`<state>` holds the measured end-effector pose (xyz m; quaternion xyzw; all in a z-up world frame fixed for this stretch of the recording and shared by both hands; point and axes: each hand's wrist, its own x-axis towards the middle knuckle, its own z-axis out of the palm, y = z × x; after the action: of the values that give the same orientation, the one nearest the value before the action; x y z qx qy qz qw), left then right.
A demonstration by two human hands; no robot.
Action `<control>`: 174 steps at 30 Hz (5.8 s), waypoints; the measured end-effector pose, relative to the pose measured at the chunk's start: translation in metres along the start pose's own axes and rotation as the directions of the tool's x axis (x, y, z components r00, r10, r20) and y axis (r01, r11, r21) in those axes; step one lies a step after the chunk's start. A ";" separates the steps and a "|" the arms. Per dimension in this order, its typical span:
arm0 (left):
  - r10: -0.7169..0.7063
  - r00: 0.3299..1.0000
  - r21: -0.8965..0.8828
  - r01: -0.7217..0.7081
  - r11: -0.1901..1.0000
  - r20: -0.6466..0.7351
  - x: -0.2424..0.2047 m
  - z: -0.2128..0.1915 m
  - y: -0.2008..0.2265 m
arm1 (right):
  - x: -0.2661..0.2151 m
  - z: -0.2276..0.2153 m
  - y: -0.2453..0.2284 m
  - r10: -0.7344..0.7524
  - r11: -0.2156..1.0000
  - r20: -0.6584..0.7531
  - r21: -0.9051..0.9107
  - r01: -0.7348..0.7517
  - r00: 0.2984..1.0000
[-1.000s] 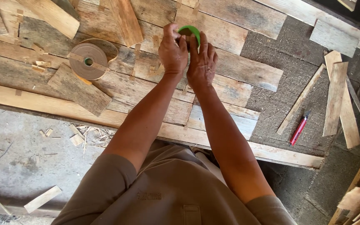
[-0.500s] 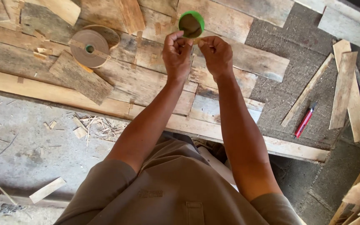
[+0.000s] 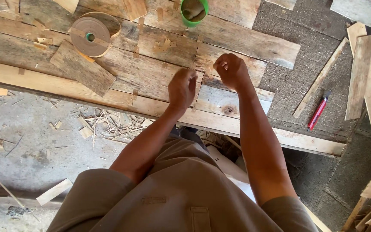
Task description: The person is fitting thin wood planks together to create a flat surface.
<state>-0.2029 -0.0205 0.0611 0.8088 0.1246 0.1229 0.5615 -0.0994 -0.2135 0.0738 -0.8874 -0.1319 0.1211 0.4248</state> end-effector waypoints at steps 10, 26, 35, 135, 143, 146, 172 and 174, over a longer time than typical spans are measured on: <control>0.374 0.817 0.371 -0.544 0.752 0.439 -0.067 0.013 -0.049 | -0.002 0.020 0.005 0.057 0.965 0.206 -0.263 -0.001 0.977; 0.331 0.719 0.538 -0.684 0.493 0.611 -0.058 0.021 -0.054 | 0.014 0.022 -0.031 0.300 0.856 0.252 -0.498 -0.143 0.920; 0.275 0.688 0.585 -0.720 0.374 0.672 -0.052 0.034 -0.057 | 0.022 0.029 -0.017 0.311 0.802 0.270 -0.590 -0.099 0.911; 0.333 0.868 0.327 -0.456 0.828 0.369 -0.043 0.013 -0.046 | -0.005 0.054 0.032 0.117 0.921 -0.015 -0.373 -0.114 0.993; 0.314 0.881 0.324 -0.431 0.842 0.355 -0.051 0.013 -0.048 | -0.011 0.054 0.032 0.144 0.916 -0.033 -0.374 -0.146 0.989; 0.296 0.879 0.311 -0.419 0.853 0.373 -0.052 0.010 -0.044 | -0.012 0.052 0.022 0.141 0.911 -0.014 -0.389 -0.136 0.990; 0.354 0.924 0.175 -0.375 0.910 0.141 -0.048 -0.032 -0.076 | -0.190 0.022 0.087 0.299 0.951 -0.435 0.063 -0.303 0.849; 0.103 0.980 0.242 -0.143 0.960 0.169 -0.050 -0.046 -0.083 | -0.219 0.033 0.082 0.430 0.890 -0.326 -0.002 -0.456 0.842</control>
<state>-0.2702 0.0312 -0.0041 0.8871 0.0448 0.0777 0.4528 -0.3044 -0.3126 0.0116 -0.9176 0.1419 0.0666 0.3653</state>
